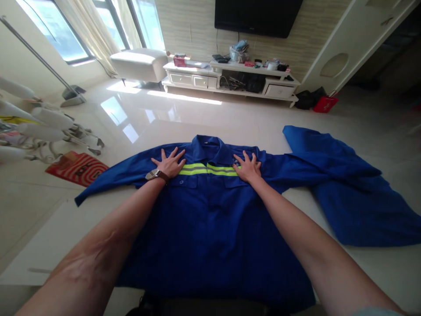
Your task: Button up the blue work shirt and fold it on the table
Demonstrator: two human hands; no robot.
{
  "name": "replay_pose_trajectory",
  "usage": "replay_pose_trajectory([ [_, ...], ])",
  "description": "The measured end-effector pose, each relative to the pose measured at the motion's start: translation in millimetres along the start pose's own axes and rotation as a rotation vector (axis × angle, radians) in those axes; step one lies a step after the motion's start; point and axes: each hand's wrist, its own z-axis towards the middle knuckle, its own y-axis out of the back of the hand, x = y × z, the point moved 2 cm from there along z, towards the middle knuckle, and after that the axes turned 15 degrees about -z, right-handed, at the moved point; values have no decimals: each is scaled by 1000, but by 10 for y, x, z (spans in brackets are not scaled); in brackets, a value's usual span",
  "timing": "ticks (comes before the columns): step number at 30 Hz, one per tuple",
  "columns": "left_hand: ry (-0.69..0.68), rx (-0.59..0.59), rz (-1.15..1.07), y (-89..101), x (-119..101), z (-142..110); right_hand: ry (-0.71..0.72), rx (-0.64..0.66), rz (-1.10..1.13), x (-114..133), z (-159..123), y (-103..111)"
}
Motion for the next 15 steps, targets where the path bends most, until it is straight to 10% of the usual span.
replay_pose_trajectory([
  [9,-113,-94,24,332,26,902,76,-104,-12,56,1020,121],
  [15,-354,-158,136,210,-286,189,313,-259,-135,199,355,398],
])
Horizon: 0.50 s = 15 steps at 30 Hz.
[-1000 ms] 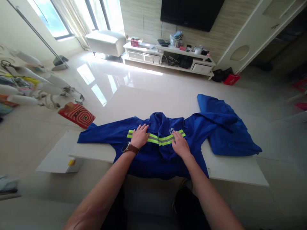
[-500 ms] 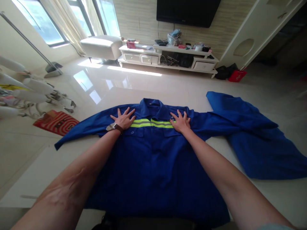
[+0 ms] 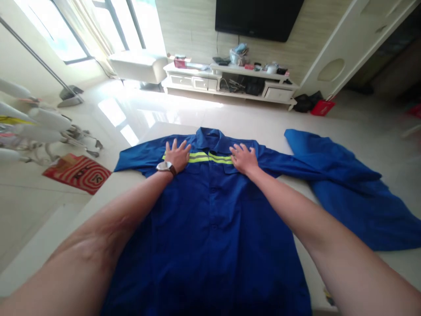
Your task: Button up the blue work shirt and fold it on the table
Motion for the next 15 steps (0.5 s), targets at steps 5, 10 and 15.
replay_pose_trajectory([
  [5,79,178,-37,332,240,-1655,445,116,140,-301,-1924,305],
  [10,305,226,-24,483,957,-3080,121,270,136,-908,-3861,-6],
  [15,427,218,22,483,854,-3375,28,297,141,-926,-4571,-180],
])
